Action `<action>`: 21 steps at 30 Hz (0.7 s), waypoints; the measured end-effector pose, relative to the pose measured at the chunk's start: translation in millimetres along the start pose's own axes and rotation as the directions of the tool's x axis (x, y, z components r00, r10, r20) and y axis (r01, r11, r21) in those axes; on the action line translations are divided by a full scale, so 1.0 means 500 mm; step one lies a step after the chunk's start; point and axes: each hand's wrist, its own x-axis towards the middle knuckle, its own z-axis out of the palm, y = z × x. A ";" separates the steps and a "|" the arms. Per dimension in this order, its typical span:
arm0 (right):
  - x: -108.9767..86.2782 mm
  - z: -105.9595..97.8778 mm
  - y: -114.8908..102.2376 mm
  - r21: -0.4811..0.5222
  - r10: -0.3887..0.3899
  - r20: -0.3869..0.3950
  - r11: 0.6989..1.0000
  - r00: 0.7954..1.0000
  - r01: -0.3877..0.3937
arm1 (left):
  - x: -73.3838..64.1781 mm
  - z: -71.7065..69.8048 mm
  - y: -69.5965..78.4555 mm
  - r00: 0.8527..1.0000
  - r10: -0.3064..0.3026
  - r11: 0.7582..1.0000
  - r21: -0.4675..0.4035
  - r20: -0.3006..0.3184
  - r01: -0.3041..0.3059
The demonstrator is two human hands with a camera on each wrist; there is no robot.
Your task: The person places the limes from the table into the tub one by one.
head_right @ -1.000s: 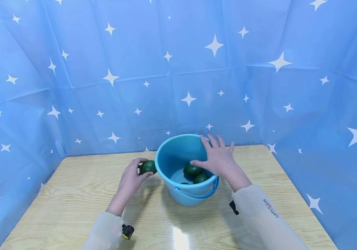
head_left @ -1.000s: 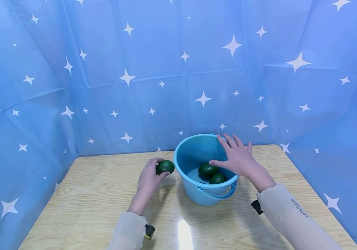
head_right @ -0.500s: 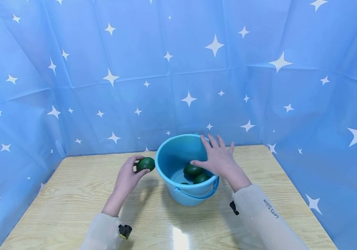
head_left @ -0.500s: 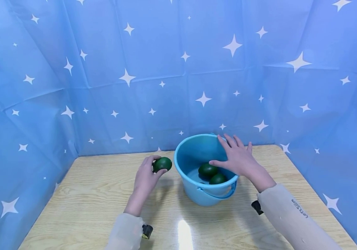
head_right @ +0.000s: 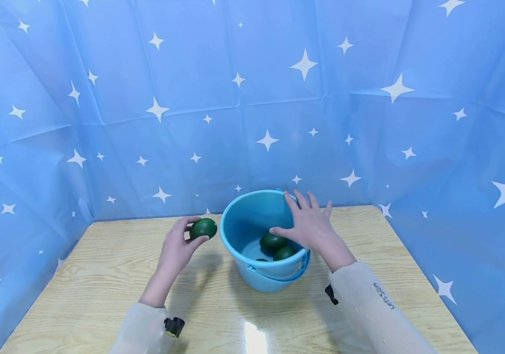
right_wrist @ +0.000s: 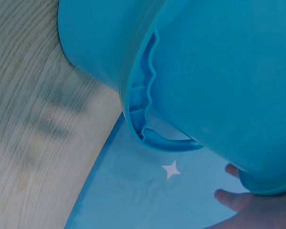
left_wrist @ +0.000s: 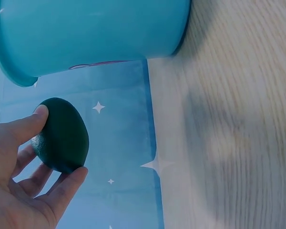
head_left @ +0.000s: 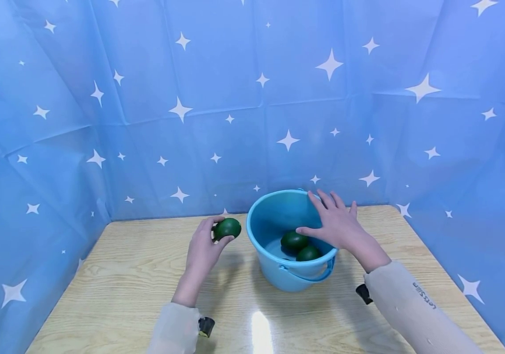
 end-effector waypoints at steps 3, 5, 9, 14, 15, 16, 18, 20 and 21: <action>0.000 0.000 0.000 -0.002 0.000 -0.001 1.000 1.000 0.000 | 0.000 -0.004 0.003 1.000 0.011 1.000 0.001 -0.007 -0.011; 0.000 0.000 0.000 -0.001 0.000 -0.001 1.000 1.000 0.000 | 0.000 -0.008 0.006 1.000 0.019 1.000 -0.003 -0.011 -0.019; -0.001 0.000 0.000 0.004 -0.001 0.001 1.000 1.000 0.001 | -0.002 -0.016 0.016 0.999 0.025 0.999 -0.027 -0.022 -0.026; -0.001 -0.001 0.000 0.000 -0.005 0.001 1.000 1.000 0.005 | -0.003 -0.026 0.029 0.999 0.035 0.998 -0.049 -0.033 -0.037; -0.001 -0.001 0.000 -0.002 -0.006 0.000 1.000 1.000 0.006 | -0.003 -0.027 0.031 0.999 0.039 0.998 -0.053 -0.034 -0.041; -0.001 -0.001 0.000 -0.003 -0.006 0.000 1.000 1.000 0.006 | -0.004 -0.029 0.034 0.998 0.043 0.997 -0.057 -0.037 -0.045; -0.001 -0.001 0.001 -0.005 -0.006 0.000 1.000 1.000 0.006 | -0.004 -0.033 0.039 0.998 0.052 0.997 -0.063 -0.043 -0.055; 0.000 0.000 0.001 -0.004 -0.005 0.000 1.000 1.000 0.005 | -0.005 -0.036 0.044 0.997 0.063 0.996 -0.067 -0.048 -0.066; 0.000 0.000 0.001 -0.004 -0.005 0.000 1.000 1.000 0.005 | -0.005 -0.038 0.046 0.996 0.071 0.995 -0.069 -0.052 -0.074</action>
